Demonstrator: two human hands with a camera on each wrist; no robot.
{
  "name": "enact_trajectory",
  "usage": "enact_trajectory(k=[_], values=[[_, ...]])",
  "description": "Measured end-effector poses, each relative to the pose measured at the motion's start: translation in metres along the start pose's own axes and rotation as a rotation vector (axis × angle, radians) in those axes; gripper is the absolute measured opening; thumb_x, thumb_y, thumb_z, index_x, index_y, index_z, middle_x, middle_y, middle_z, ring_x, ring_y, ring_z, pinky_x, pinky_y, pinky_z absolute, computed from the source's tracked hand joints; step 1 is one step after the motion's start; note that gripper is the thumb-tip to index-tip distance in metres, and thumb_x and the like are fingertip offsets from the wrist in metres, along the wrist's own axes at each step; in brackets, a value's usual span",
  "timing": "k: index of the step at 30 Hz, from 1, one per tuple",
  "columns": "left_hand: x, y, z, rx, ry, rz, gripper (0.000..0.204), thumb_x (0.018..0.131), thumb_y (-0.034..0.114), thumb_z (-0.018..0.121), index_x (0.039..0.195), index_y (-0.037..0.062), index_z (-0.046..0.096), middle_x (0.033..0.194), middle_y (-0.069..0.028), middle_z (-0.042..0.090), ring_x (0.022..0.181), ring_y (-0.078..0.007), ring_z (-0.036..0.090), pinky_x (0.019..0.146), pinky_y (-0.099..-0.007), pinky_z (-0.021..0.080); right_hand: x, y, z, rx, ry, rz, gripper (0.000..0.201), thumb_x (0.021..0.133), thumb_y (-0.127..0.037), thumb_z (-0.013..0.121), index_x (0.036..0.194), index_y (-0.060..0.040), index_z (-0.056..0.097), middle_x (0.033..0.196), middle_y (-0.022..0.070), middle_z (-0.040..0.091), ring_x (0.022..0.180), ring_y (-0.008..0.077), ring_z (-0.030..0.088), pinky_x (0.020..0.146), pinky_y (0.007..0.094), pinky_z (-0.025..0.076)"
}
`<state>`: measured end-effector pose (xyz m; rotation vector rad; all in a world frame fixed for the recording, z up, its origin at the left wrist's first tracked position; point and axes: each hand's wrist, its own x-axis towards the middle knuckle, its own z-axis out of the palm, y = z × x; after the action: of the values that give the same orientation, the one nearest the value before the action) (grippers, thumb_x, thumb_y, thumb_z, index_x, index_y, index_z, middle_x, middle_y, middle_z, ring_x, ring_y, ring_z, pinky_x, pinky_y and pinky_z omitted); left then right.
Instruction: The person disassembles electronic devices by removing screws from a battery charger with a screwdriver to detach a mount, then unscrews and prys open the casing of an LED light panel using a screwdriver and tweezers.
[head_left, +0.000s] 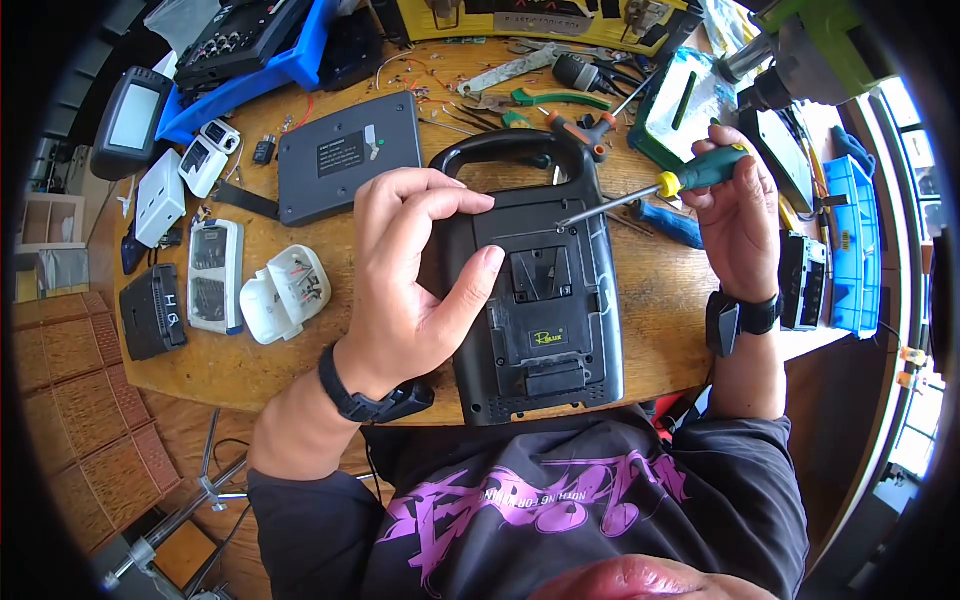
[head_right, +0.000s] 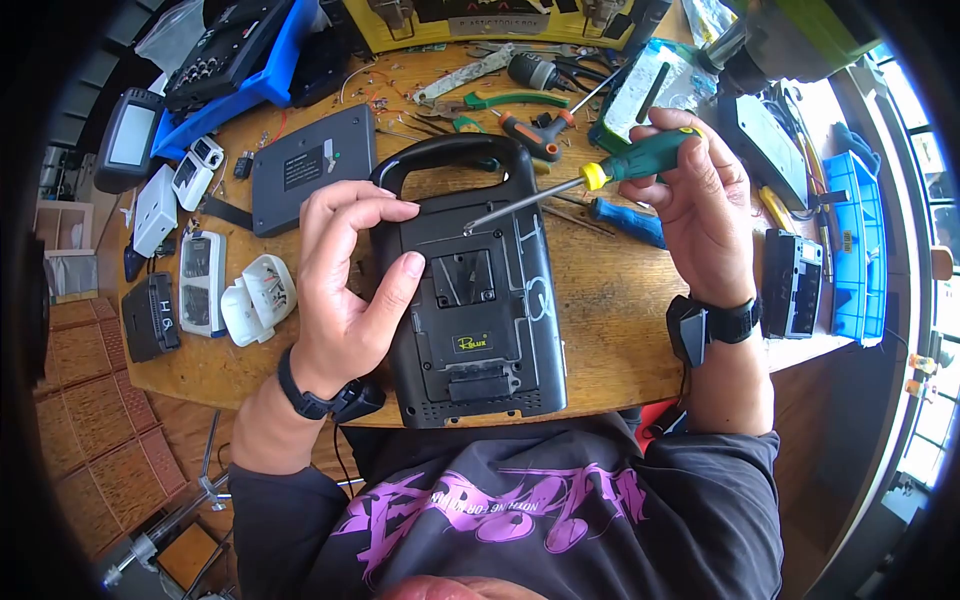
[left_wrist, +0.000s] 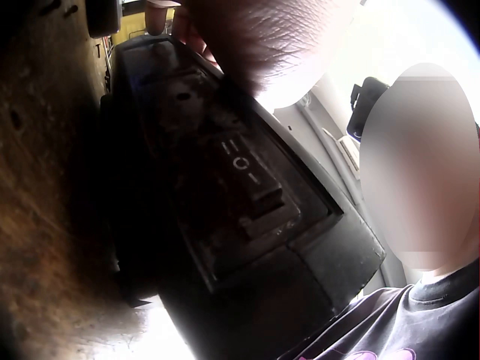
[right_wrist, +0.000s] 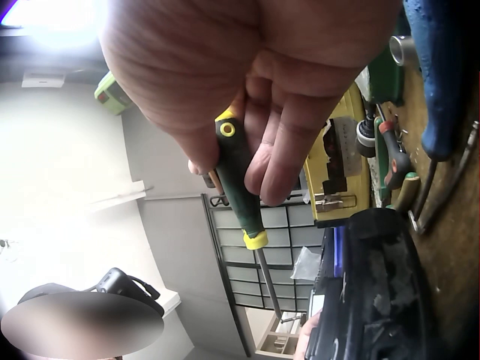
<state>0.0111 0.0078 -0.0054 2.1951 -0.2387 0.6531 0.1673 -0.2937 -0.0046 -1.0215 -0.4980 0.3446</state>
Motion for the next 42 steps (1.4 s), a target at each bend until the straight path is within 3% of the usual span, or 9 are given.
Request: enact_trajectory(k=[6, 9, 11, 17, 22, 23, 42], values=[[0.0, 0.0, -0.001, 0.003, -0.003, -0.009, 0.028, 0.083, 0.015, 0.078, 0.107, 0.001, 0.07, 0.111, -0.0133, 0.059, 0.108, -0.0297, 0.053, 0.097, -0.0396, 0.043, -0.002, 0.0, -0.001, 0.009, -0.007, 0.008, 0.042, 0.111, -0.027, 0.052, 0.138, 0.0049, 0.055, 0.125, 0.0196, 0.069, 0.102, 0.0229, 0.075, 0.088, 0.0333, 0.066], [0.0, 0.0, 0.001, 0.001, -0.001, -0.014, 0.028, 0.083, 0.015, 0.078, 0.107, 0.001, 0.071, 0.111, -0.0133, 0.059, 0.109, -0.0296, 0.053, 0.097, -0.0394, 0.043, -0.003, -0.002, -0.003, -0.096, -0.011, 0.05, 0.048, 0.111, -0.031, 0.05, 0.144, 0.0031, 0.049, 0.128, 0.0148, 0.065, 0.101, 0.0161, 0.07, 0.086, 0.0276, 0.059], [0.0, -0.001, 0.001, -0.007, 0.003, -0.014, 0.028, 0.084, 0.015, 0.078, 0.107, 0.0011, 0.071, 0.111, -0.0133, 0.059, 0.109, -0.0296, 0.053, 0.097, -0.0393, 0.043, -0.002, 0.0, -0.003, 0.002, -0.043, 0.005, 0.044, 0.111, -0.028, 0.052, 0.139, 0.0054, 0.054, 0.125, 0.0191, 0.069, 0.101, 0.0223, 0.076, 0.089, 0.0335, 0.065], [0.0, -0.002, 0.001, 0.011, -0.001, 0.008, 0.027, 0.085, 0.016, 0.077, 0.106, 0.0012, 0.071, 0.111, -0.0131, 0.059, 0.108, -0.029, 0.053, 0.097, -0.039, 0.043, -0.004, 0.001, 0.002, 0.025, -0.042, -0.004, 0.044, 0.111, -0.027, 0.051, 0.141, 0.0061, 0.053, 0.125, 0.0197, 0.069, 0.1, 0.0223, 0.076, 0.09, 0.0342, 0.065], [-0.002, -0.007, 0.003, -0.005, 0.023, 0.009, 0.017, 0.094, 0.012, 0.069, 0.107, 0.0019, 0.072, 0.111, -0.0122, 0.061, 0.107, -0.0284, 0.054, 0.096, -0.0389, 0.043, -0.006, 0.003, 0.004, 0.036, -0.053, 0.006, 0.044, 0.111, -0.026, 0.05, 0.141, 0.0064, 0.052, 0.126, 0.0207, 0.069, 0.1, 0.0225, 0.076, 0.089, 0.0341, 0.065], [-0.003, -0.005, 0.0, 0.051, -0.031, 0.009, 0.018, 0.098, 0.011, 0.062, 0.11, -0.0006, 0.07, 0.115, -0.014, 0.061, 0.113, -0.0264, 0.055, 0.101, -0.0364, 0.043, -0.006, 0.004, 0.004, 0.04, -0.055, 0.012, 0.044, 0.111, -0.026, 0.05, 0.141, 0.0064, 0.052, 0.126, 0.0207, 0.069, 0.1, 0.0225, 0.076, 0.089, 0.0341, 0.065], [-0.006, -0.015, 0.0, 0.077, -0.001, 0.095, 0.018, 0.097, 0.01, 0.064, 0.11, -0.0001, 0.071, 0.113, -0.0127, 0.063, 0.111, -0.0259, 0.057, 0.101, -0.0356, 0.043, -0.021, 0.018, 0.01, 0.061, -0.195, 0.096, 0.054, 0.109, -0.032, 0.055, 0.145, 0.0071, 0.047, 0.131, 0.0218, 0.066, 0.1, 0.0277, 0.076, 0.092, 0.0385, 0.064]])
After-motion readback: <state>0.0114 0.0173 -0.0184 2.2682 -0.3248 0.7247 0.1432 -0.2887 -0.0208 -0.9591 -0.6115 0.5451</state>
